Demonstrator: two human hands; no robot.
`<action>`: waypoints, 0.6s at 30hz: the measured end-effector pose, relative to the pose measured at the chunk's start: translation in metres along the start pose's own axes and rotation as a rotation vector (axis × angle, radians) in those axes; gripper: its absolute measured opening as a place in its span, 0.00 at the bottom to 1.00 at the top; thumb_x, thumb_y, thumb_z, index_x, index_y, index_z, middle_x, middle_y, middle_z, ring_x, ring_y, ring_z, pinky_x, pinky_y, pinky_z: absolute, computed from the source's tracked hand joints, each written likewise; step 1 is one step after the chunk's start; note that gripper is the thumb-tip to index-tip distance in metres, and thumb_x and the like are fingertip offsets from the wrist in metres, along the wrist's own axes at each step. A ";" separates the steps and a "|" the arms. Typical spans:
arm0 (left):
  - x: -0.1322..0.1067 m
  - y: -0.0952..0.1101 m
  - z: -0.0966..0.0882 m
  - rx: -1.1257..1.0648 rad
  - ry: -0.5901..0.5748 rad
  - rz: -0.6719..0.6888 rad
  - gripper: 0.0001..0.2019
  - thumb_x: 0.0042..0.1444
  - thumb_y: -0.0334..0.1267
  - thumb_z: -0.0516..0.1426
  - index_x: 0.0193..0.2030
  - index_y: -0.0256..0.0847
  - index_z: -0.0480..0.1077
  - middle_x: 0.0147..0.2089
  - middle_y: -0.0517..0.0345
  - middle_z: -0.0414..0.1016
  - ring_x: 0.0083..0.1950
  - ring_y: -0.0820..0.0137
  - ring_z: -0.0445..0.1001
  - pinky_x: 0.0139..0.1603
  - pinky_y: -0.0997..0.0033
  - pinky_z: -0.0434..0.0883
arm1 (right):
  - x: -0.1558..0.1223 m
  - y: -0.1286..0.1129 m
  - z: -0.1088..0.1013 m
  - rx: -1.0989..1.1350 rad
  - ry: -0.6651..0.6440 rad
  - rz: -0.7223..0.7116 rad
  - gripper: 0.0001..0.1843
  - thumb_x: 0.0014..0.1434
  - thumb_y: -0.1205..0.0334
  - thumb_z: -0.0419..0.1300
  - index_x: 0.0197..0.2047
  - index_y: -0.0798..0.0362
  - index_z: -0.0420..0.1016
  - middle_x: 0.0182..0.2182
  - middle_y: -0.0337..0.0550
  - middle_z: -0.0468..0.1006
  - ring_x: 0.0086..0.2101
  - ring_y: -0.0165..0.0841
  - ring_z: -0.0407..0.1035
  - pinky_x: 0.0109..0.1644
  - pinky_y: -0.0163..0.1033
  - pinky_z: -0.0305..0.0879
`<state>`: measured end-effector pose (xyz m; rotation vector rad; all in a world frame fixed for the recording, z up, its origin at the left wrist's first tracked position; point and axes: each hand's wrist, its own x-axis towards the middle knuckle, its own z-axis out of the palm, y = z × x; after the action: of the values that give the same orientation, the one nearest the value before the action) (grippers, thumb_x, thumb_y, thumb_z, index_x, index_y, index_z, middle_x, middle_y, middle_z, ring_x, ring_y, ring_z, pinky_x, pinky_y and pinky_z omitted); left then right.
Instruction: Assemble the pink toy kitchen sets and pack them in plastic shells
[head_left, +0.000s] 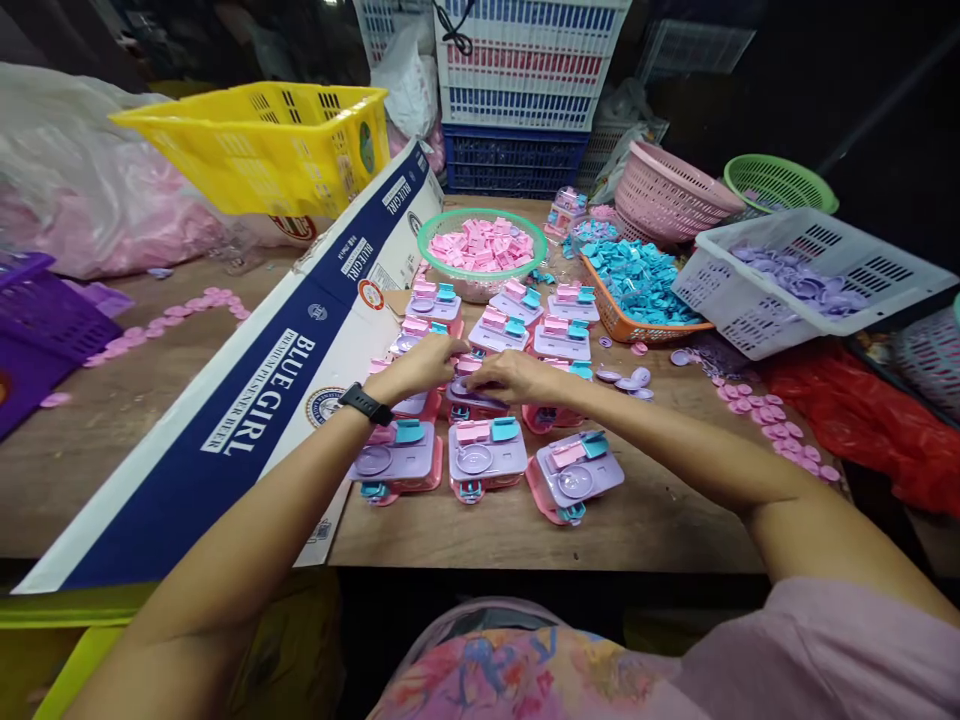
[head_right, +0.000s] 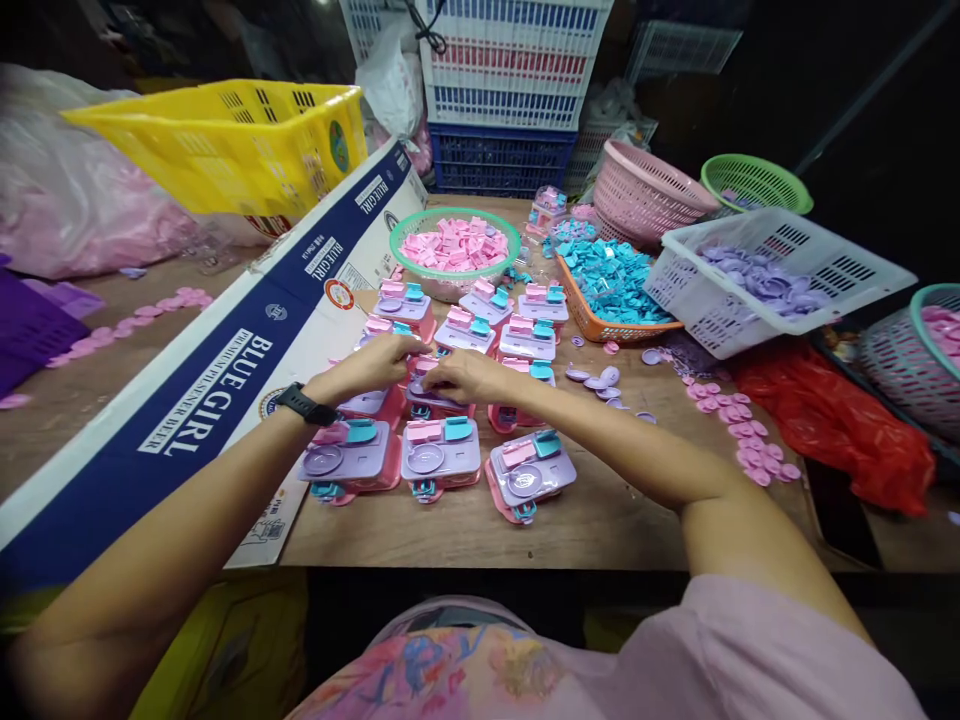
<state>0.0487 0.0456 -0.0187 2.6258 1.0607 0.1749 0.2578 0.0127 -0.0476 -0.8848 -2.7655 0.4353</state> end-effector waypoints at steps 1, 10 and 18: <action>-0.006 0.001 0.000 0.014 0.082 -0.006 0.21 0.51 0.21 0.50 0.45 0.36 0.79 0.41 0.49 0.82 0.44 0.62 0.77 0.44 0.67 0.69 | 0.000 0.000 0.001 -0.022 -0.022 0.016 0.15 0.66 0.70 0.59 0.53 0.53 0.82 0.42 0.47 0.85 0.38 0.32 0.75 0.43 0.36 0.64; -0.049 0.016 0.022 0.157 0.043 0.141 0.16 0.57 0.22 0.51 0.42 0.37 0.79 0.45 0.47 0.81 0.52 0.55 0.69 0.49 0.56 0.63 | -0.009 -0.007 0.005 -0.042 -0.038 0.159 0.14 0.67 0.68 0.60 0.53 0.52 0.82 0.34 0.44 0.84 0.30 0.30 0.72 0.35 0.34 0.56; -0.047 0.009 0.031 0.133 -0.001 0.153 0.20 0.51 0.21 0.51 0.42 0.38 0.81 0.46 0.46 0.83 0.54 0.54 0.70 0.53 0.51 0.60 | -0.009 -0.010 0.009 -0.088 -0.034 0.174 0.15 0.67 0.67 0.61 0.55 0.52 0.82 0.37 0.46 0.86 0.32 0.32 0.74 0.33 0.34 0.54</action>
<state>0.0278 -0.0006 -0.0453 2.8270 0.9000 0.1408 0.2572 -0.0024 -0.0539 -1.1557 -2.7681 0.3618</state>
